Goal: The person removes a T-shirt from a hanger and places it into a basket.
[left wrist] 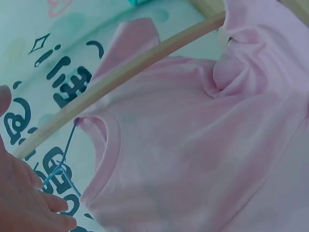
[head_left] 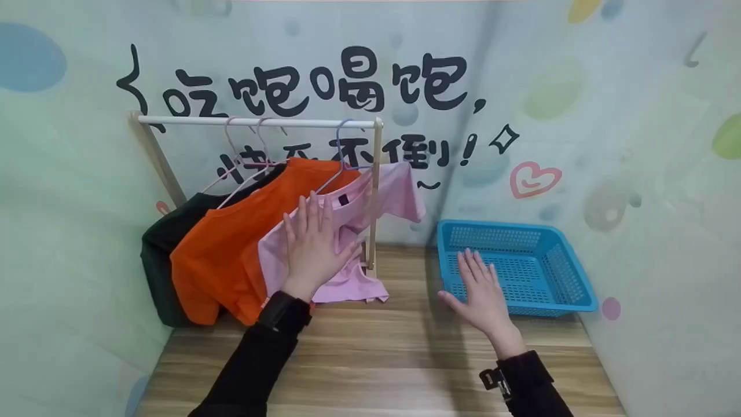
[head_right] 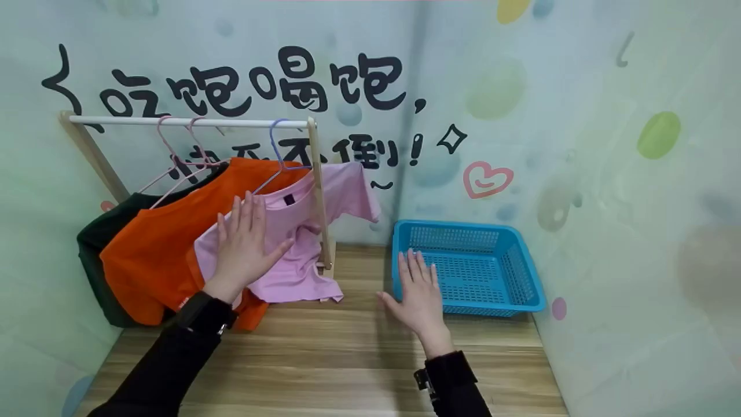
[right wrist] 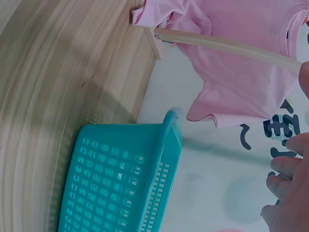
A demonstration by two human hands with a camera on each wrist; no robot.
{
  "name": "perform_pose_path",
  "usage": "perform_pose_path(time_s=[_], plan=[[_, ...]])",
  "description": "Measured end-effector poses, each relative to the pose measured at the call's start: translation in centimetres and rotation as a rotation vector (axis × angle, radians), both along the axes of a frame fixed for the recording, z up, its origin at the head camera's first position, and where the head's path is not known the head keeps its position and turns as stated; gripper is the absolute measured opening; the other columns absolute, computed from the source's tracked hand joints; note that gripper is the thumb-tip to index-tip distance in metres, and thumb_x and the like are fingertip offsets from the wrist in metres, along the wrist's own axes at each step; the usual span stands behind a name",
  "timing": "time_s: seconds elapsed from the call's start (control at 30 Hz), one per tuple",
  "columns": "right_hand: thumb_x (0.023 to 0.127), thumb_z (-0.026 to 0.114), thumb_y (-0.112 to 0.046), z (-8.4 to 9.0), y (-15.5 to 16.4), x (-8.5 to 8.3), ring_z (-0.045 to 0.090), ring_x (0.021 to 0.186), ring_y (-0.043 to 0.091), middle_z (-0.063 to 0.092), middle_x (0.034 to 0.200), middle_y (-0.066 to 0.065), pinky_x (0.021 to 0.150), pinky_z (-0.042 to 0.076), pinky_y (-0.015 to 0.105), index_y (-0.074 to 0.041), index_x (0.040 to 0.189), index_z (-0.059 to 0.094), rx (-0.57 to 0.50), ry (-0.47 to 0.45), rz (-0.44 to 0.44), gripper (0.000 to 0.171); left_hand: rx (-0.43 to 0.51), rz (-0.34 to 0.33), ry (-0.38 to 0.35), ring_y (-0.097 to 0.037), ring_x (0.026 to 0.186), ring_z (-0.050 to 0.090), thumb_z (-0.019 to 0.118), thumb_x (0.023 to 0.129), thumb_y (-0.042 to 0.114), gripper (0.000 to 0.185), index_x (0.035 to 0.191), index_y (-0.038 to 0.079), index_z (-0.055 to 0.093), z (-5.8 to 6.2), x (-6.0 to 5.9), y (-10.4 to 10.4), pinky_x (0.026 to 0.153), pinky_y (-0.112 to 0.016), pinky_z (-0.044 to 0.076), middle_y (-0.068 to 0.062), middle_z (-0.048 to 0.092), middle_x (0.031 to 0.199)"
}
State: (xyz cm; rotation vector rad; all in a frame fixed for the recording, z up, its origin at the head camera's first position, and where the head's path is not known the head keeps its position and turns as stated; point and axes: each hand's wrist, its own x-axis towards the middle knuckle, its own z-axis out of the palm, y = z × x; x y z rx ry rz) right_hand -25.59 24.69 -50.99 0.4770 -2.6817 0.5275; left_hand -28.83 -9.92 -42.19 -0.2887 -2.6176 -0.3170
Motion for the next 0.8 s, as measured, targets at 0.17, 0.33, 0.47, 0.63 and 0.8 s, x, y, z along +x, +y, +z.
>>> perform_pose_path(time_s=[0.17,0.33,0.47,0.63,0.8], plan=[[0.089,0.071,-0.043,-0.4,-1.0,-0.5,0.029,0.144,0.037,0.035,0.154,0.023,0.117,0.017,0.053,0.003,0.150,0.035,-0.077,0.052,0.016,0.085,0.040,0.010,-0.037,-0.037,0.149,0.010,0.055,0.092,0.060,0.094,0.157,0.002,0.019,1.5,-1.6,-0.1,0.115,-0.062,0.003,-0.020,0.020,0.161],[0.092,0.072,-0.030,-1.2,-1.9,-1.1,0.040,0.136,0.041,0.046,0.145,0.026,0.113,0.028,0.053,0.005,0.146,0.041,-0.162,0.103,0.008,0.072,0.091,0.027,-0.065,-0.036,0.147,0.020,0.060,0.095,0.046,0.085,0.155,0.000,0.023,2.3,-2.8,-0.3,0.117,-0.058,0.010,-0.019,0.028,0.158],[0.092,0.071,-0.024,-1.8,-2.5,-1.5,0.044,0.131,0.043,0.050,0.140,0.027,0.109,0.033,0.055,0.007,0.143,0.045,-0.214,0.127,0.009,0.064,0.154,0.031,-0.076,-0.035,0.142,0.032,0.061,0.098,0.034,0.073,0.153,0.000,0.028,2.8,-3.7,-0.3,0.117,-0.054,0.015,-0.019,0.038,0.153],[0.094,0.069,-0.022,-2.7,-3.0,-1.7,0.045,0.129,0.045,0.051,0.138,0.028,0.107,0.036,0.056,0.008,0.141,0.046,-0.234,0.122,0.028,0.061,0.231,0.058,-0.098,-0.033,0.129,0.047,0.057,0.101,0.025,0.056,0.150,0.003,0.038,3.4,-4.6,-0.4,0.115,-0.047,0.027,-0.016,0.053,0.140],[0.094,0.068,-0.021,-3.3,-3.6,-2.0,0.046,0.129,0.044,0.051,0.138,0.027,0.107,0.035,0.054,0.008,0.141,0.046,-0.253,0.095,0.035,0.059,0.315,0.078,-0.137,-0.033,0.117,0.056,0.057,0.102,0.020,0.044,0.141,0.002,0.049,4.1,-5.5,-0.5,0.107,-0.046,0.040,-0.017,0.060,0.126]])
